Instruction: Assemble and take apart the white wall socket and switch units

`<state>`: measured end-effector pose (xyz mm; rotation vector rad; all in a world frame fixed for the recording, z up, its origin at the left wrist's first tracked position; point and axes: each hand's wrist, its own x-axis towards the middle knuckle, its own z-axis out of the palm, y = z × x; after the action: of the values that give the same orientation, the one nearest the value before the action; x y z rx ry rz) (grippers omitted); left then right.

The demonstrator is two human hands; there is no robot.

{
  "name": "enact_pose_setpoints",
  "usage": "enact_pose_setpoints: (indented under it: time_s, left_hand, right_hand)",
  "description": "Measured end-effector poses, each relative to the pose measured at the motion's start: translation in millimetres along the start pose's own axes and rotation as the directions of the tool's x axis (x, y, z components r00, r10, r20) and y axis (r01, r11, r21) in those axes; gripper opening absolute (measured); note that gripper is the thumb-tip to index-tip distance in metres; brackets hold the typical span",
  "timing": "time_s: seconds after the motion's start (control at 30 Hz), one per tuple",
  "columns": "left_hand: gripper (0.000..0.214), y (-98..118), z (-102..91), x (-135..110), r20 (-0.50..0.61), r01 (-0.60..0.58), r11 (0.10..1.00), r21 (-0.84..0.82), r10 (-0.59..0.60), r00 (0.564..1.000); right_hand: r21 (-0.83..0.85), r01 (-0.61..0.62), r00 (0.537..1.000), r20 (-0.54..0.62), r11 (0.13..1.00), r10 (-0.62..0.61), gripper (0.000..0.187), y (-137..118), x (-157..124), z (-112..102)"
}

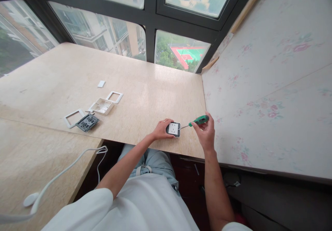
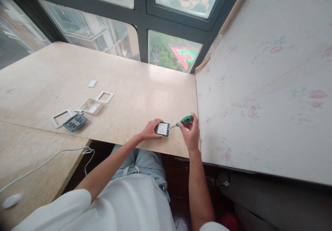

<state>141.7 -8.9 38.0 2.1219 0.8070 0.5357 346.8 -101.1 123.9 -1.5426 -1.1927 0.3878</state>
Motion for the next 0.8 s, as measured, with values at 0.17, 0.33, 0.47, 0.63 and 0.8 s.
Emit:
enact_pose_setpoints:
  time_s: [0.17,0.33,0.47,0.63,0.8]
  left_hand:
    - [0.078,-1.1,0.4,0.0,-0.006,-0.008,1.0,0.005,0.008,1.0]
    - [0.079,-2.2,1.1,-0.6,-0.02,-0.029,1.0,0.012,0.029,0.999]
    - [0.078,-2.5,1.9,-0.8,-0.024,-0.022,1.0,0.015,0.022,0.999]
    - [0.079,-1.4,1.4,-0.7,-0.024,-0.015,1.0,0.014,0.015,1.0]
    - [0.079,-2.1,1.0,-0.8,-0.024,-0.022,1.0,0.008,0.022,0.999]
  right_hand:
    - [-0.216,0.389,0.908,0.255,0.896,-0.333,0.059,-25.1,10.2,5.5]
    - [-0.184,0.508,0.796,0.473,0.841,-0.378,0.045,-51.0,20.4,-1.5]
    - [-0.116,0.502,0.751,0.549,0.857,-0.366,0.039,-63.0,24.9,-9.5]
    - [-0.141,0.512,0.761,0.531,0.848,-0.371,0.03,-65.4,30.2,-11.5]
    - [-0.23,0.48,0.812,0.483,0.847,-0.329,0.027,-64.0,35.4,-11.0]
